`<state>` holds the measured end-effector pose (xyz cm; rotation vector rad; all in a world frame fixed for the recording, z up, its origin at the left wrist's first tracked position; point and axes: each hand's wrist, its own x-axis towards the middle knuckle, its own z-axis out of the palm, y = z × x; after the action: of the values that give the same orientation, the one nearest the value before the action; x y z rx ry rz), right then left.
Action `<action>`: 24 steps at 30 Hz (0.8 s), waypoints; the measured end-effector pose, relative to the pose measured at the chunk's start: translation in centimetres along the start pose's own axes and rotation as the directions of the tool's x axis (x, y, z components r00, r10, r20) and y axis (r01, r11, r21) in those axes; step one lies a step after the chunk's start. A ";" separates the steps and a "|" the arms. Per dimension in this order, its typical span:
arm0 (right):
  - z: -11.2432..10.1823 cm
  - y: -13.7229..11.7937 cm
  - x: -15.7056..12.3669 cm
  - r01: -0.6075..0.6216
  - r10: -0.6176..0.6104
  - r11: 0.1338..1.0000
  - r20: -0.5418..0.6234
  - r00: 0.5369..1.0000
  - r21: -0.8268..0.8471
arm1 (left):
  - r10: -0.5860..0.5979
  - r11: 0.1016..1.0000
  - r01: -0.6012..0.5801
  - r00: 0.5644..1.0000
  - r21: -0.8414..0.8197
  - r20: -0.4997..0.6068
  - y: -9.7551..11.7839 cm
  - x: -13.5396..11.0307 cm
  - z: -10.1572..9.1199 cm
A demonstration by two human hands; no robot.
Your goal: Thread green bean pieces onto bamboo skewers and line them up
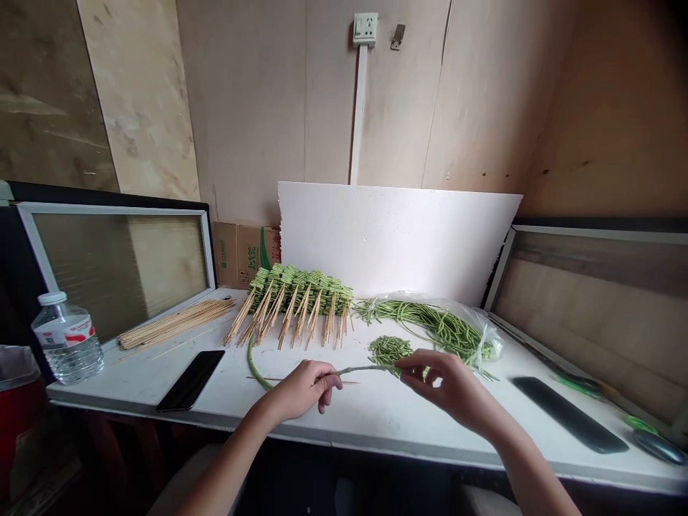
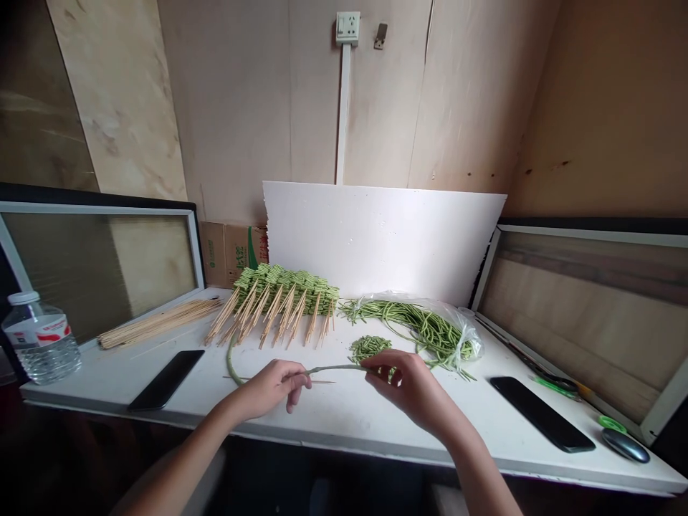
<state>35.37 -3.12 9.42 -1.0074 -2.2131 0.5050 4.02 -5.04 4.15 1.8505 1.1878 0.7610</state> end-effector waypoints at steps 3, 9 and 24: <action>0.2 -0.3 0.0 0.053 -0.049 0.998 -0.155 0.987 0.022 | -0.001 1.000 0.002 0.999 0.023 -0.036 0.0 -0.2 -0.8; 3.6 -1.4 0.6 0.248 -0.244 0.967 -0.455 0.857 -0.052 | -0.023 0.999 0.024 0.999 0.029 -0.043 0.6 -0.8 -0.9; 4.8 -1.6 0.6 0.288 -0.325 0.946 -0.493 0.807 -0.150 | 0.046 0.951 -0.080 0.992 -0.298 -0.119 2.4 -1.1 0.2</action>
<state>30.86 -4.01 7.15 -0.6883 -1.8565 0.0000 4.83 -6.66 6.03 1.6142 1.0184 1.0325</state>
